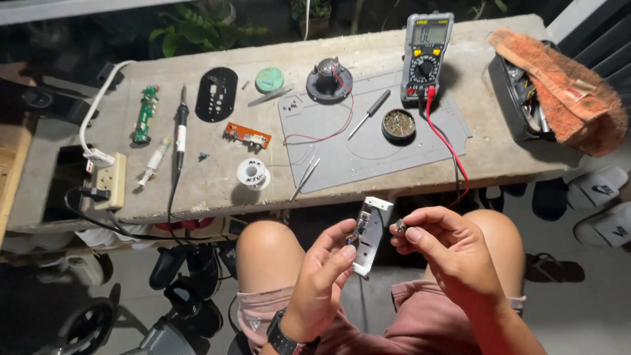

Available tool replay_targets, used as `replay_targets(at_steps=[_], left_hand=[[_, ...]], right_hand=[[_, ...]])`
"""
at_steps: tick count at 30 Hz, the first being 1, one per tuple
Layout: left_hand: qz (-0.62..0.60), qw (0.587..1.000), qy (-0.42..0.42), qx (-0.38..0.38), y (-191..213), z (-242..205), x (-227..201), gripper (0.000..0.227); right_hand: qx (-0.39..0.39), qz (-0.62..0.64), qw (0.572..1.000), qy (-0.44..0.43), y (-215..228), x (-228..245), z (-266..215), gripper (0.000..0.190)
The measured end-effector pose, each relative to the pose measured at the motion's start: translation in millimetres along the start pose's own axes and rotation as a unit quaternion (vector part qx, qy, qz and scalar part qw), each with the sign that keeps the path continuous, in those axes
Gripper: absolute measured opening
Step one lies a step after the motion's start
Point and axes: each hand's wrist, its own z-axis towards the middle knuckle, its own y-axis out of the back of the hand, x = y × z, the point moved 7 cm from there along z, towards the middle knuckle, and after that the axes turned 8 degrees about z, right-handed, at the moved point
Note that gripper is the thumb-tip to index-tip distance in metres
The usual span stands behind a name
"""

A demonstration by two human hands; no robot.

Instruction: The person solders a small electronic component using a soldering iron and solder wire. They then pick up a circuit board, insert the component into it, and continue soldering the component while holding the board.

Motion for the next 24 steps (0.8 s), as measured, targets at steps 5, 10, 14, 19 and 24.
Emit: replay_targets(at_steps=[5, 10, 14, 19, 24], left_hand=[[-0.123, 0.986, 0.046, 0.100, -1, 5, 37, 0.053], [-0.192, 0.964, 0.117, 0.145, 9, 11, 71, 0.053], [-0.124, 0.966, 0.177, 0.146, 6, 11, 76, 0.060], [-0.116, 0.949, 0.255, 0.147, 8, 10, 92, 0.053], [-0.096, 0.933, 0.264, 0.225, 2, 6, 89, 0.060]], right_hand=[[-0.030, -0.146, 0.989, -0.005, 9, 1, -14, 0.018], [0.031, -0.294, 0.950, 0.098, -16, 23, -24, 0.016], [0.069, -0.379, 0.898, 0.213, -34, 46, -32, 0.012], [0.088, -0.366, 0.898, 0.227, -27, 66, -35, 0.019], [0.075, -0.383, 0.909, 0.143, -10, 69, -31, 0.015]])
